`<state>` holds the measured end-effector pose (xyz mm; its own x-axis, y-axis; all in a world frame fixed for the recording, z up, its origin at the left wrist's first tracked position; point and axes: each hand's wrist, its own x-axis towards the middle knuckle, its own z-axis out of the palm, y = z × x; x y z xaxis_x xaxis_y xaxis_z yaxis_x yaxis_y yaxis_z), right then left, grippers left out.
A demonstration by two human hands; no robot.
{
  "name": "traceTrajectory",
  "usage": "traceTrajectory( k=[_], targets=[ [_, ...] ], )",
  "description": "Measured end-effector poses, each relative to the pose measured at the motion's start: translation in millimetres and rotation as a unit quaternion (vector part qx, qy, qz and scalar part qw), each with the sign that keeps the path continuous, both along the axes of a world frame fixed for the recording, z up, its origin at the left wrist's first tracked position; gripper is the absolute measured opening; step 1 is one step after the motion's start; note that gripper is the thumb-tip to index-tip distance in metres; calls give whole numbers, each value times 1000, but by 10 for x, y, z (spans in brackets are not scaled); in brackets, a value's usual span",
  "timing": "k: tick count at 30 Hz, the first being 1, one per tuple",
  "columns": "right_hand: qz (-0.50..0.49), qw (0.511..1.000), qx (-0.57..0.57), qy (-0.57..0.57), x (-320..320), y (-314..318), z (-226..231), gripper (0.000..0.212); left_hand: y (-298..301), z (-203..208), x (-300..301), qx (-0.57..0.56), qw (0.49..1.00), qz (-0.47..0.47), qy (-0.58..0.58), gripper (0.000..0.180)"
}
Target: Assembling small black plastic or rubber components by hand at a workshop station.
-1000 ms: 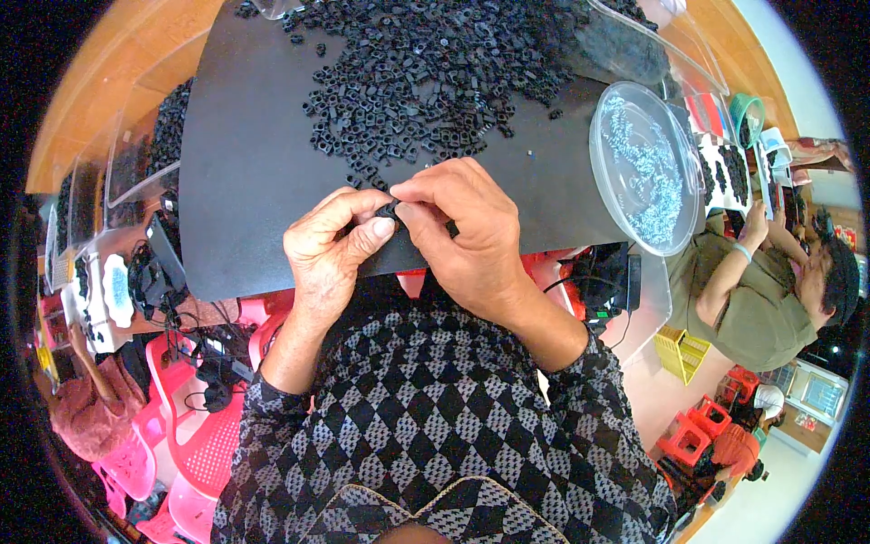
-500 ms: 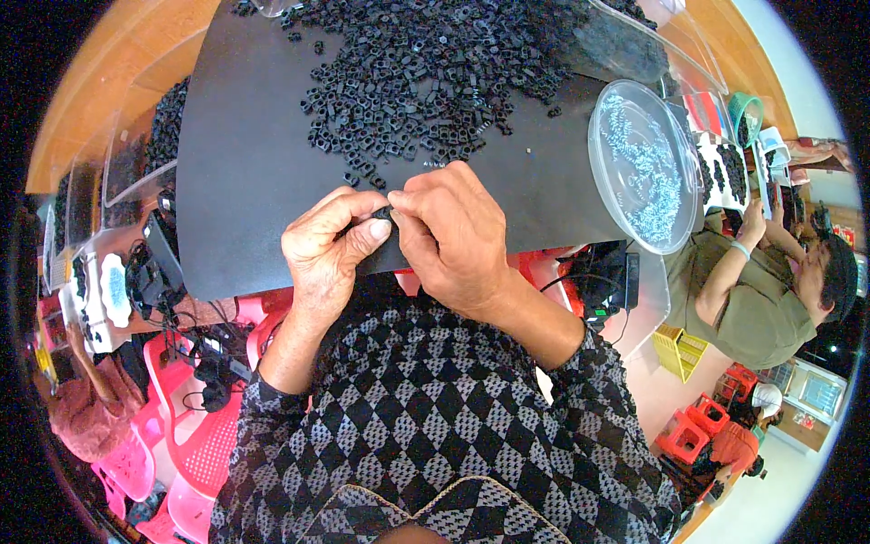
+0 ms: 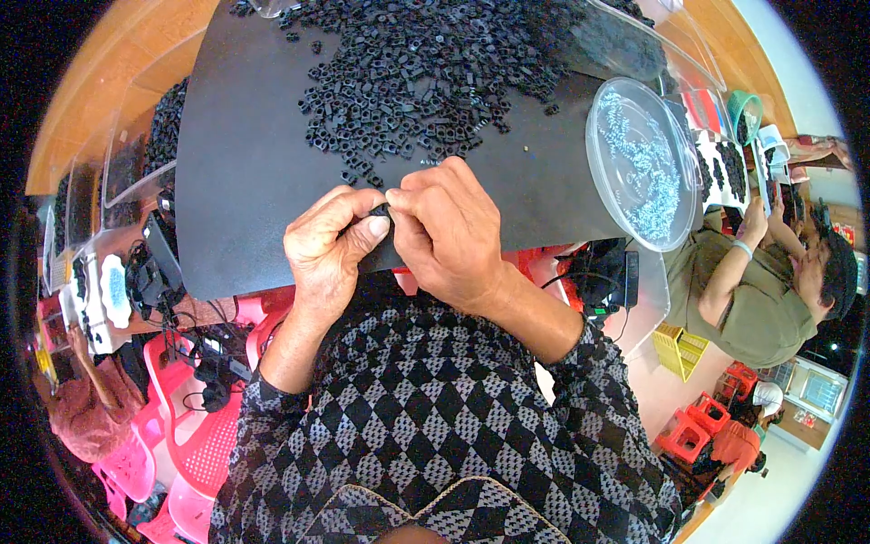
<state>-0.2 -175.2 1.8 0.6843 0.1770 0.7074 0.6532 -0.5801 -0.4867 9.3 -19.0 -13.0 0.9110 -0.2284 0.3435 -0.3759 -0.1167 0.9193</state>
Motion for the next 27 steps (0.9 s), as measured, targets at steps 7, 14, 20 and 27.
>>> traceTrajectory(
  k=[7,14,20,27],
  targets=[
    [-3,998,32,47,-27,-6,6,25,-24,-3,-7,-8,1000,-1,18,17],
    [-17,1000,-11,-9,-14,9,-41,24,-20,-22,3,16,1000,-6,-12,20],
    [-2,998,40,42,-22,-12,-16,22,-20,-20,0,15,1000,5,-1,19],
    [11,971,143,191,-51,-73,36,16,-20,-35,7,-14,1000,-20,12,17]
  ],
)
